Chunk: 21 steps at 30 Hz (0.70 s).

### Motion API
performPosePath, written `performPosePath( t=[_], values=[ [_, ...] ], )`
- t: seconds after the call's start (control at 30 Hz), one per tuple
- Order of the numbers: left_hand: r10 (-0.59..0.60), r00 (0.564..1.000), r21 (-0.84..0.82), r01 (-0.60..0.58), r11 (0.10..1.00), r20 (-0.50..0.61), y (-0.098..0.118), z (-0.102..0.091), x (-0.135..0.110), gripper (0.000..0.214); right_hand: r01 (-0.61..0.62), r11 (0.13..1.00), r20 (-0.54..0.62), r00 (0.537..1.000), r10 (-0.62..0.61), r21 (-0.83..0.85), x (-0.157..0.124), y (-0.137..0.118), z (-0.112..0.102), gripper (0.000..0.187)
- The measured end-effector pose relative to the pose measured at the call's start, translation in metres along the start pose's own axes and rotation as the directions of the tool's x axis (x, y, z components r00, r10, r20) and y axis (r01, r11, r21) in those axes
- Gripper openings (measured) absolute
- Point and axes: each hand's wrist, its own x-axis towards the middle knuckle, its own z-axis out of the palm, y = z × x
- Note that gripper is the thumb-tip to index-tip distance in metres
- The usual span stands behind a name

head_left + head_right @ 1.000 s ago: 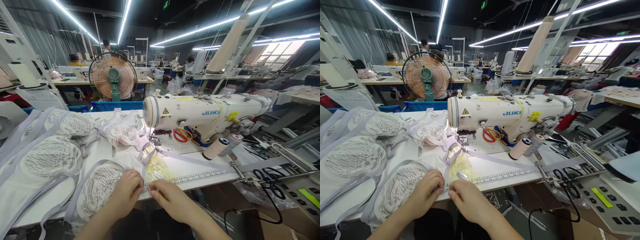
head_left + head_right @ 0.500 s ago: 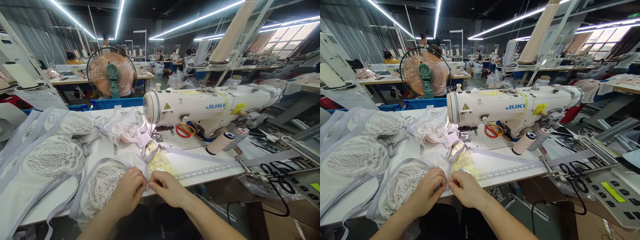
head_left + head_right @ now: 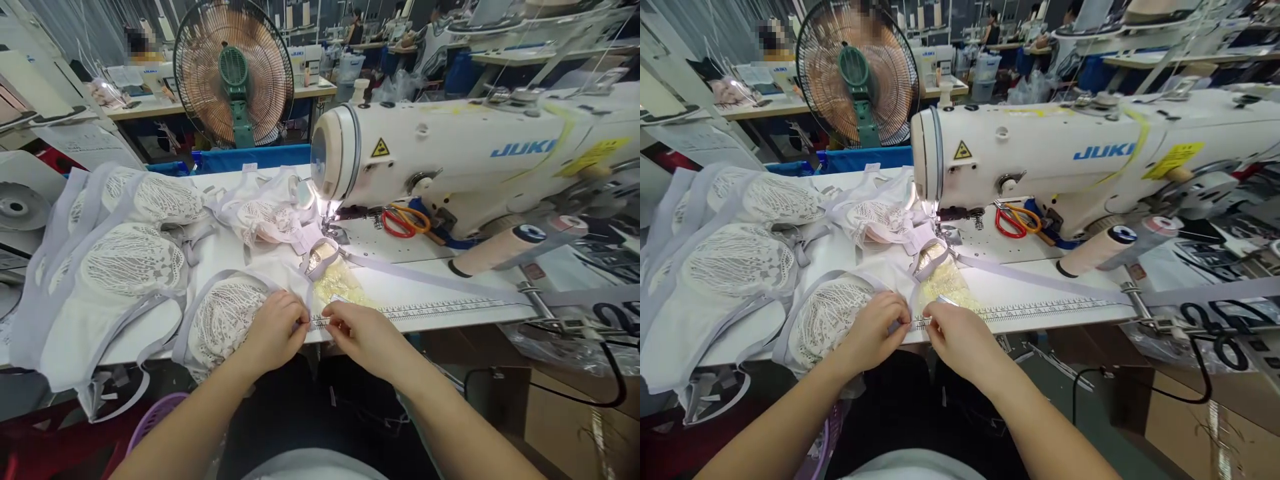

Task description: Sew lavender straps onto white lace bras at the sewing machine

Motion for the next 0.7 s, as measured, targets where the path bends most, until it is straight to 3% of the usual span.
performPosePath(
  t=[0.33,0.5,0.6,0.7],
  values=[
    [0.001,1.000,0.029,-0.001,1.000,0.019,-0.001,0.000,0.000,0.010,0.017,0.992,-0.048,0.999,-0.023,-0.125,0.020,-0.008,0.020,0.015],
    [0.030,0.999,0.006,-0.030,1.000,0.015,-0.001,-0.001,-0.001,0.009,0.046,0.996,-0.086,0.996,-0.040,0.074,0.019,0.006,0.005,0.014],
    [0.035,0.999,-0.026,-0.035,0.999,0.005,-0.002,-0.001,-0.002,0.010,0.173,0.961,-0.025,0.985,-0.172,0.214,0.019,0.009,-0.001,0.021],
    [0.047,0.999,-0.056,-0.048,0.997,-0.025,-0.003,0.000,-0.003,0.011,0.134,0.929,0.092,0.980,-0.175,0.344,0.024,0.008,0.001,0.023]
  ],
)
